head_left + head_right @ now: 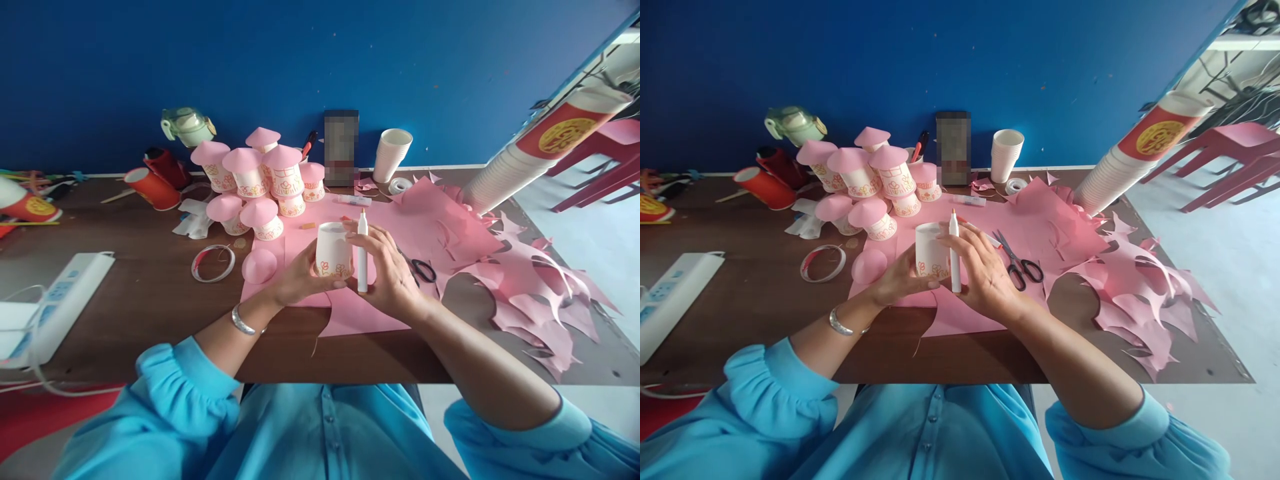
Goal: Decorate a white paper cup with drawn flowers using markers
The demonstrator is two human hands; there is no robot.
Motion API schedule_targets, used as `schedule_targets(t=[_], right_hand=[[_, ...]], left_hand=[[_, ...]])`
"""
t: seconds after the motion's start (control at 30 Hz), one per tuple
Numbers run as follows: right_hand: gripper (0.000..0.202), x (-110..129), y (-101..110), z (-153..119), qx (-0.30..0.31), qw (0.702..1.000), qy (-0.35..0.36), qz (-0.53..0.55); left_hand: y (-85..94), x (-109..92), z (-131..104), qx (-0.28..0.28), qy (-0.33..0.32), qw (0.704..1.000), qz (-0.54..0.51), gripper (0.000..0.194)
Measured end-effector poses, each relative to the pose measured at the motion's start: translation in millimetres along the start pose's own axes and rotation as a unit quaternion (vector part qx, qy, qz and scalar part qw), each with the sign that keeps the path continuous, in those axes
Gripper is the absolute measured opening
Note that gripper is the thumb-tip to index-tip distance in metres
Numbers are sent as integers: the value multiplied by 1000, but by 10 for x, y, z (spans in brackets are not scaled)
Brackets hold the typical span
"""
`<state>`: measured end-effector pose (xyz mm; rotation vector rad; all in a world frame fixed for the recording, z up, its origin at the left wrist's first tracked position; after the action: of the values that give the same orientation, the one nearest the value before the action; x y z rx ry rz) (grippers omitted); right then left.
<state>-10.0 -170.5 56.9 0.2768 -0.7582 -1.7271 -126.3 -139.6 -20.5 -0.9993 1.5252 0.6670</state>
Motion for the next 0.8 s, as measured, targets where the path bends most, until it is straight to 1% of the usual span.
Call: schedule_targets(t=[0.1, 0.17, 0.23, 0.27, 0.3, 0.37, 0.43, 0.5, 0.57, 0.67, 0.8], right_hand=[[73, 1, -5, 11, 7, 1000, 0, -3], [72, -1, 61, 16, -7, 1000, -7, 2], [63, 27, 187, 18, -39, 999, -6, 1], [54, 53, 277, 15, -66, 998, -4, -8], [47, 81, 337, 13, -81, 997, 0, -15], [40, 162, 425, 14, -102, 994, 15, -39], [37, 244, 446, 26, -108, 992, 33, -55], [37, 292, 436, 41, -113, 991, 40, -63], [36, 306, 414, 56, -116, 990, 41, -63], [31, 314, 369, 79, -106, 992, 50, -54], [33, 340, 370, 90, -98, 990, 66, -72]], left_hand=[[102, -1, 9, -69, -8, 996, 49, 59], [223, -10, -3, -133, -15, 988, 82, 63], [337, -40, -33, -198, -28, 971, 130, 65], [370, -62, -48, -220, -39, 963, 151, 66], [380, -83, -57, -231, -50, 957, 166, 66], [357, -109, -60, -225, -71, 956, 174, 64], [319, -117, -56, -208, -83, 961, 165, 63], [294, -107, -50, -195, -83, 965, 158, 62], [295, -89, -46, -193, -78, 965, 159, 61], [311, -50, -30, -191, -67, 966, 158, 60], [302, -13, -7, -175, -58, 972, 143, 60]])
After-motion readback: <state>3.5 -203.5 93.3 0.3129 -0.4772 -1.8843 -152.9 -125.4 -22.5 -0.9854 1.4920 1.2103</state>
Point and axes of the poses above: each hand's wrist, its own z-axis towards the middle knuckle, its own y-axis out of the back of the hand, x = y × z, the point moved 10 cm from there along z, towards the middle knuckle, and after that the axes turned 13 degrees about y, right-handed, at the moved point
